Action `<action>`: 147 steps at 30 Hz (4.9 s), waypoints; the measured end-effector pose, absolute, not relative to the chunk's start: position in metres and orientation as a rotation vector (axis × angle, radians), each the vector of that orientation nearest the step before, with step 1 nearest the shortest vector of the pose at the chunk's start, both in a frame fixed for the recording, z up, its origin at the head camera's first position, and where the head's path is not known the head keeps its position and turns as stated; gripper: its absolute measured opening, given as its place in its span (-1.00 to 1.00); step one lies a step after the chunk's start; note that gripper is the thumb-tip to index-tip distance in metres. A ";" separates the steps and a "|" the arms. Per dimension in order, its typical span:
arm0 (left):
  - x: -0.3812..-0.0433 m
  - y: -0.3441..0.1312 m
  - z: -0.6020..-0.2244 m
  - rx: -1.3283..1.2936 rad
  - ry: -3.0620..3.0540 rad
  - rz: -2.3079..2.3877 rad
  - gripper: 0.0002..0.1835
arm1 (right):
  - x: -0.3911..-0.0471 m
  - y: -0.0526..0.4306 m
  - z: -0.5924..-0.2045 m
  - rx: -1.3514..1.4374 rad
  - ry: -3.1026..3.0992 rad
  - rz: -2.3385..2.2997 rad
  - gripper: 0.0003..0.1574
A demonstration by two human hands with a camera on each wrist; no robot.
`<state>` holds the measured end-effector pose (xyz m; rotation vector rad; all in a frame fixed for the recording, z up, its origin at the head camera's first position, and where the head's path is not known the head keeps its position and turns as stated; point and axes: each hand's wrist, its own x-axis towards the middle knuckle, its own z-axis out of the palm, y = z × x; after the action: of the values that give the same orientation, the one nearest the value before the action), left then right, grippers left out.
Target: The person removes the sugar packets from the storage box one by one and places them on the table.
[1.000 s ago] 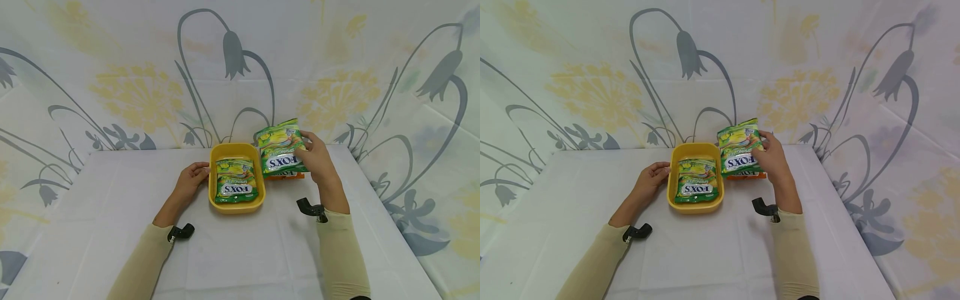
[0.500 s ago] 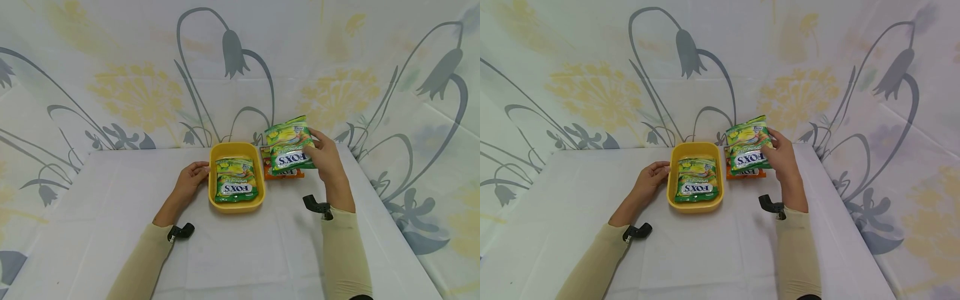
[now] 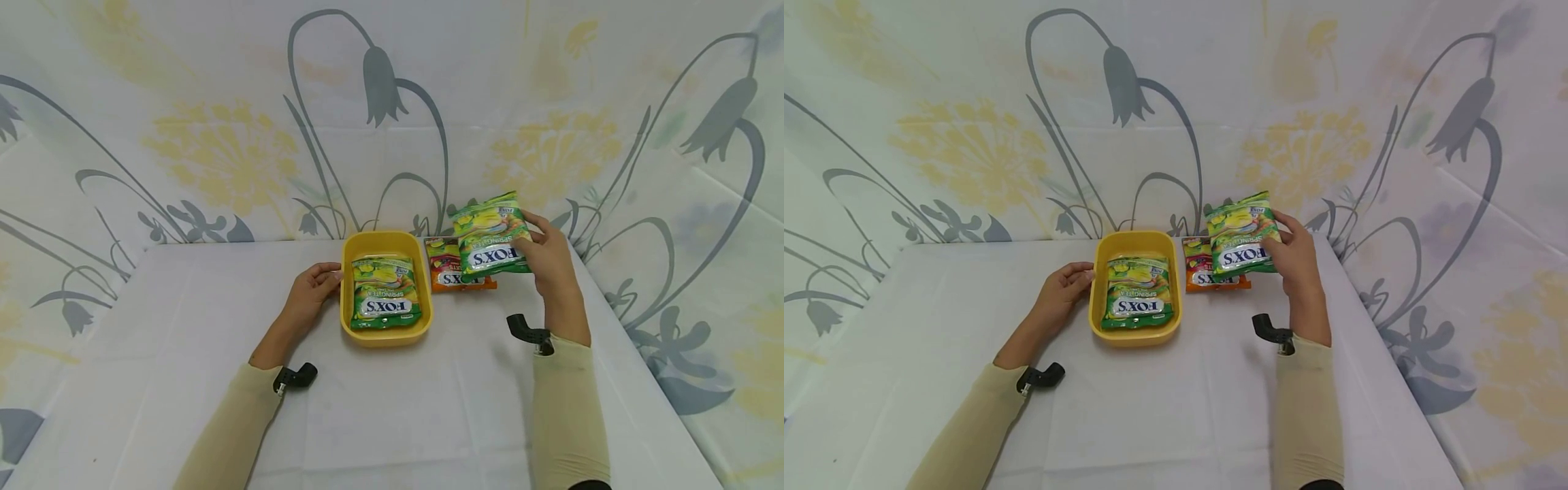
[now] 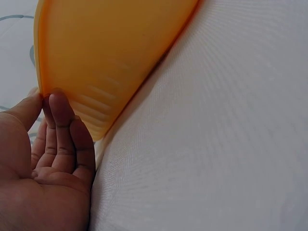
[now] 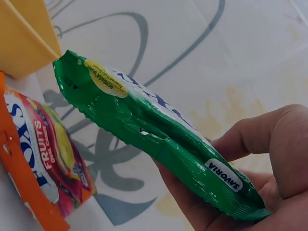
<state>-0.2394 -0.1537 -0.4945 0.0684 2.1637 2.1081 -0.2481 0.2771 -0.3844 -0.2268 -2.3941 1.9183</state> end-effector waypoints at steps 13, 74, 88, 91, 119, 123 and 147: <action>-0.239 -0.153 -0.495 0.063 2.151 2.124 -0.56 | -0.253 0.296 -0.400 -0.390 -2.319 1.922 -0.22; -0.239 -0.153 -0.496 0.079 2.145 2.136 -0.56 | -0.271 0.345 -0.477 -0.899 -2.148 1.831 -0.32; -0.240 -0.154 -0.497 0.083 2.141 2.136 -0.55 | -0.258 0.337 -0.454 -0.692 -2.604 1.166 -0.30; -0.240 -0.154 -0.497 0.078 2.144 2.131 -0.55 | -0.257 0.336 -0.446 -0.664 -2.652 1.146 -0.27; -0.241 -0.155 -0.497 0.084 2.149 2.125 -0.55 | -0.243 0.261 -0.382 -0.178 -2.600 1.322 -0.33; -0.241 -0.154 -0.497 0.091 2.152 2.126 -0.56 | -0.242 0.251 -0.378 -0.110 -2.602 1.359 -0.34; -0.241 -0.155 -0.498 0.098 2.160 2.120 -0.57 | -0.237 0.178 -0.383 0.287 -2.725 1.341 -0.43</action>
<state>-0.2412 -0.1551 -0.4980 0.0977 2.1603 2.1201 -0.2375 0.1776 -0.3829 0.2869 -2.7249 1.3411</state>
